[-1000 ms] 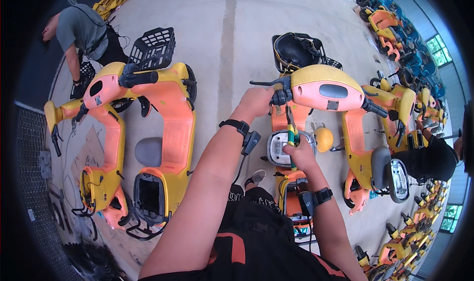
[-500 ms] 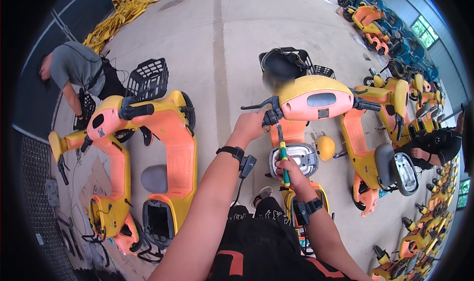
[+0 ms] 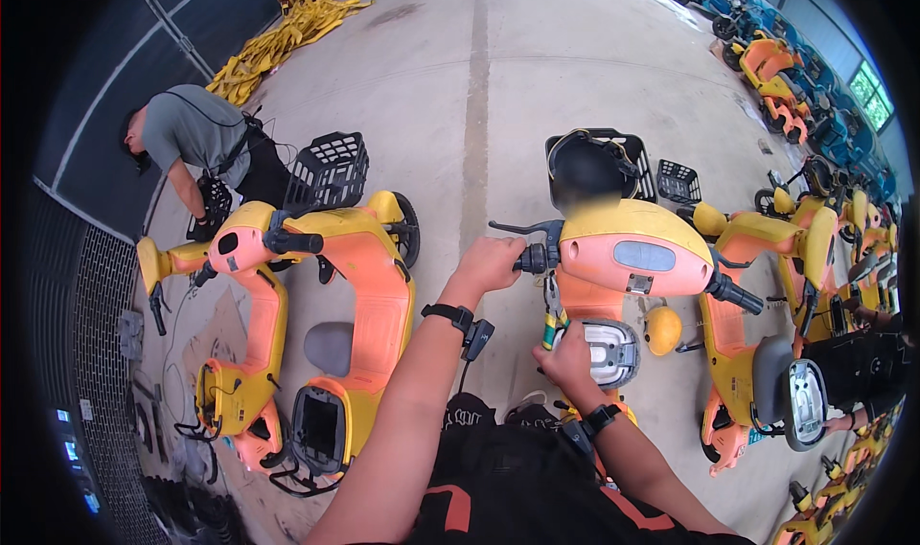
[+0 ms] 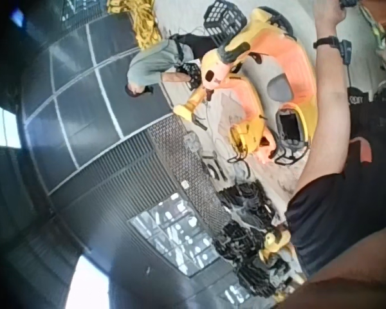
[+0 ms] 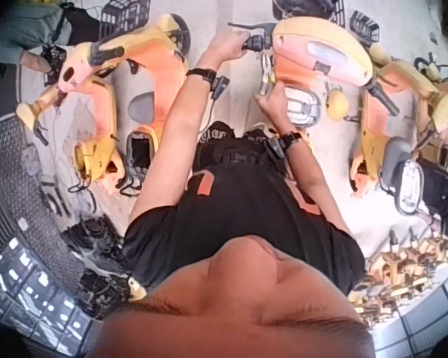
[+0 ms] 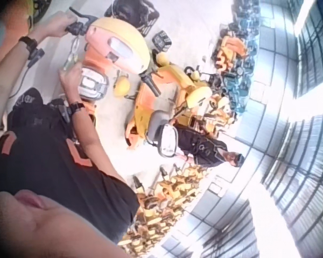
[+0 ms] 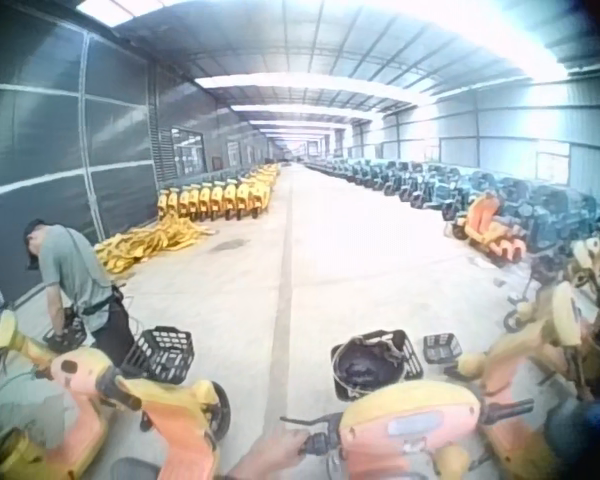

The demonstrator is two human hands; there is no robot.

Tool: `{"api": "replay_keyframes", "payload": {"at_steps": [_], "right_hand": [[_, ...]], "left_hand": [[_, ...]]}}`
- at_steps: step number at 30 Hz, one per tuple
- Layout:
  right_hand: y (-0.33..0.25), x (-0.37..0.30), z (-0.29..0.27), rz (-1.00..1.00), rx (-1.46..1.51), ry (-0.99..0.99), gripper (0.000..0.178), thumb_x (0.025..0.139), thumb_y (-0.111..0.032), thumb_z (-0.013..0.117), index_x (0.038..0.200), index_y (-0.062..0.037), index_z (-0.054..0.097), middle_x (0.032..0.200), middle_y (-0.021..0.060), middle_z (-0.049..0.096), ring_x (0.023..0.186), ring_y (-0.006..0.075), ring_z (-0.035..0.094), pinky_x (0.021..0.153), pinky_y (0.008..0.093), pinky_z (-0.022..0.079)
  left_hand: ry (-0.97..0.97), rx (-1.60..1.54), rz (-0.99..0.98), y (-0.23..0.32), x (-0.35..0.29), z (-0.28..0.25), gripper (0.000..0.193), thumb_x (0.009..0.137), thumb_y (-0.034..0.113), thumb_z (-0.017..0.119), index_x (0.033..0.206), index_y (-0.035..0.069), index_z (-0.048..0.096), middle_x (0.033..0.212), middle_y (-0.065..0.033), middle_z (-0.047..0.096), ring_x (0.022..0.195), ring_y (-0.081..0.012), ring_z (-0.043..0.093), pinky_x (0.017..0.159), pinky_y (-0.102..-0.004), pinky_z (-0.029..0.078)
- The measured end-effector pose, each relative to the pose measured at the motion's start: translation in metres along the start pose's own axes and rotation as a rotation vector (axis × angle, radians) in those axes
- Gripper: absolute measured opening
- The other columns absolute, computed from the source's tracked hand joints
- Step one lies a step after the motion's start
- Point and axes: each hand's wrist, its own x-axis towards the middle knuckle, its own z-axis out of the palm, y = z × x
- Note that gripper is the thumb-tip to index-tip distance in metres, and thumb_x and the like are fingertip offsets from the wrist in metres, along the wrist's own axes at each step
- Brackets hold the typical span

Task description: The person uses pliers to secure a wire on the handlebar of a yellow electric scooter, then continues to work on the handlebar assembly while standing in a large warehouse filled with similar scooters.

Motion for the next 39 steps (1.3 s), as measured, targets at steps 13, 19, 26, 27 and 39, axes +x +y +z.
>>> {"api": "replay_keyframes", "payload": {"at_steps": [13, 19, 26, 27, 39], "right_hand": [[-0.037, -0.002, -0.076, 0.122, 0.002, -0.206, 0.068, 0.070, -0.033, 0.079, 0.118, 0.0055, 0.051, 0.095, 0.0260, 0.069, 0.089, 0.0427, 0.070, 0.080, 0.0473, 0.055], [-0.061, -0.006, -0.066, 0.148, -0.030, -0.151, 0.070, 0.071, -0.034, 0.079, 0.121, 0.0067, 0.050, 0.102, 0.0310, 0.069, 0.096, 0.0473, 0.068, 0.086, 0.0483, 0.055], [-0.023, -0.016, -0.042, 0.106, 0.022, -0.125, 0.076, 0.071, -0.033, 0.080, 0.127, 0.0074, 0.047, 0.114, 0.0315, 0.064, 0.105, 0.0459, 0.066, 0.090, 0.0476, 0.053], [-0.019, -0.019, -0.042, 0.119, 0.030, -0.138, 0.077, 0.071, -0.033, 0.080, 0.128, 0.0077, 0.046, 0.113, 0.0313, 0.064, 0.104, 0.0457, 0.066, 0.090, 0.0474, 0.053], [-0.019, -0.060, -0.074, 0.241, 0.015, -0.164, 0.076, 0.068, -0.034, 0.082, 0.120, 0.0117, 0.050, 0.107, 0.0341, 0.066, 0.102, 0.0470, 0.067, 0.089, 0.0474, 0.054]], "left_hand": [[0.258, 0.058, 0.263, -0.020, 0.008, 0.009, 0.047, 0.067, 0.019, 0.080, 0.110, 0.010, 0.063, 0.093, -0.0068, 0.069, 0.087, -0.0287, 0.068, 0.080, -0.0406, 0.053], [0.297, 0.035, 0.361, -0.018, 0.014, -0.001, 0.048, 0.067, 0.017, 0.079, 0.112, 0.009, 0.061, 0.097, -0.0057, 0.067, 0.096, -0.0254, 0.065, 0.085, -0.0388, 0.048], [0.513, 0.044, 0.742, -0.001, -0.024, 0.014, 0.031, 0.078, 0.013, 0.070, 0.108, 0.009, 0.062, 0.098, -0.0038, 0.061, 0.096, -0.0237, 0.061, 0.086, -0.0389, 0.047], [0.460, -0.026, 0.789, 0.002, -0.033, 0.020, 0.031, 0.077, 0.012, 0.071, 0.107, 0.008, 0.064, 0.099, -0.0048, 0.062, 0.094, -0.0239, 0.062, 0.083, -0.0381, 0.048], [-0.059, -0.379, 0.140, 0.092, -0.066, 0.075, 0.043, 0.087, 0.008, 0.058, 0.125, -0.013, 0.058, 0.126, -0.0293, 0.062, 0.114, -0.0414, 0.063, 0.099, -0.0455, 0.052]]}}
